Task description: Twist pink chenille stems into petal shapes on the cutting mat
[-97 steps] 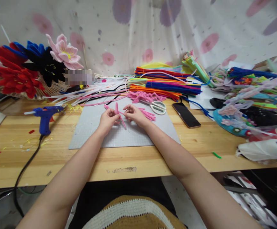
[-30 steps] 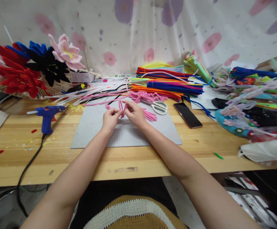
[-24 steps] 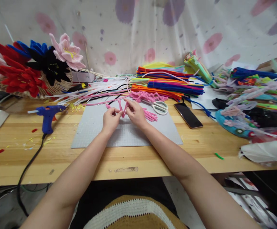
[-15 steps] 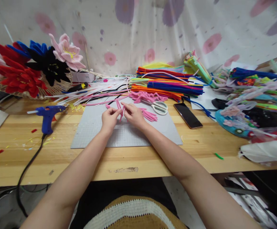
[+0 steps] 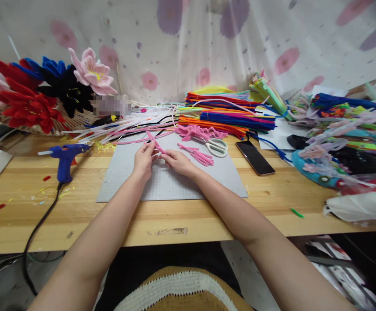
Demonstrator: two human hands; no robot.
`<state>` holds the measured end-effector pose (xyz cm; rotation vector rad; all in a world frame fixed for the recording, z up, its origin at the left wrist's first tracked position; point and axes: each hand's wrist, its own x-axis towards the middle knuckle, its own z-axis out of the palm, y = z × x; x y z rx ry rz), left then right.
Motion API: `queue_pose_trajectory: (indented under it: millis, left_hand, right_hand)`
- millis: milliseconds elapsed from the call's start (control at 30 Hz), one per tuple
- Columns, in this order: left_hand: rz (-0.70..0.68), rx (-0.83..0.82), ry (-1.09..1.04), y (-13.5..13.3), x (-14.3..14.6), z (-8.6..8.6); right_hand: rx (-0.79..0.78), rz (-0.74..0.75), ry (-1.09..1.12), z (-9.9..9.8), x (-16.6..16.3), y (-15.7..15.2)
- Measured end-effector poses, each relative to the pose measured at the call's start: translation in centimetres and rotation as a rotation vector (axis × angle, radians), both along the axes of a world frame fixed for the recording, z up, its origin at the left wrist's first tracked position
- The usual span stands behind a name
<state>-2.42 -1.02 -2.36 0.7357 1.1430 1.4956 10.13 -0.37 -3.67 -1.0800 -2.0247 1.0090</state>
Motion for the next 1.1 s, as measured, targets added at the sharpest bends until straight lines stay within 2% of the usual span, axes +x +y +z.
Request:
queue_pose_trajectory:
  millis: [167, 333, 467, 600, 767, 900, 1100]
  left_hand:
    - [-0.128, -0.026, 0.091, 0.7, -0.5, 0.7]
    - [-0.005, -0.099, 0.048, 1.8, -0.2, 1.2]
    - [0.085, -0.211, -0.006, 3.1, -0.1, 1.5]
    - [0.119, -0.228, -0.011, 3.7, -0.3, 2.0]
    - [0.113, -0.251, -0.003, 3.8, -0.5, 2.2]
    - [0.032, -0.183, -0.007, 3.4, -0.9, 2.6]
    - [-0.278, -0.22, 0.134, 1.5, -1.0, 3.4]
  right_hand:
    - [0.024, -0.073, -0.245, 0.1, 0.2, -0.2]
    - [-0.001, -0.15, -0.39, 0.9, -0.1, -0.8]
    - [0.144, -0.204, -0.528, 1.5, -1.0, -1.2]
    - [0.235, -0.218, -0.597, 2.0, -1.4, -1.2]
    - [0.236, -0.209, -0.629, 2.8, -1.3, -1.2]
    - [0.2, -0.239, -0.621, 2.9, -1.0, -1.6]
    - [0.123, -0.264, -0.638, 2.1, -0.9, -2.0]
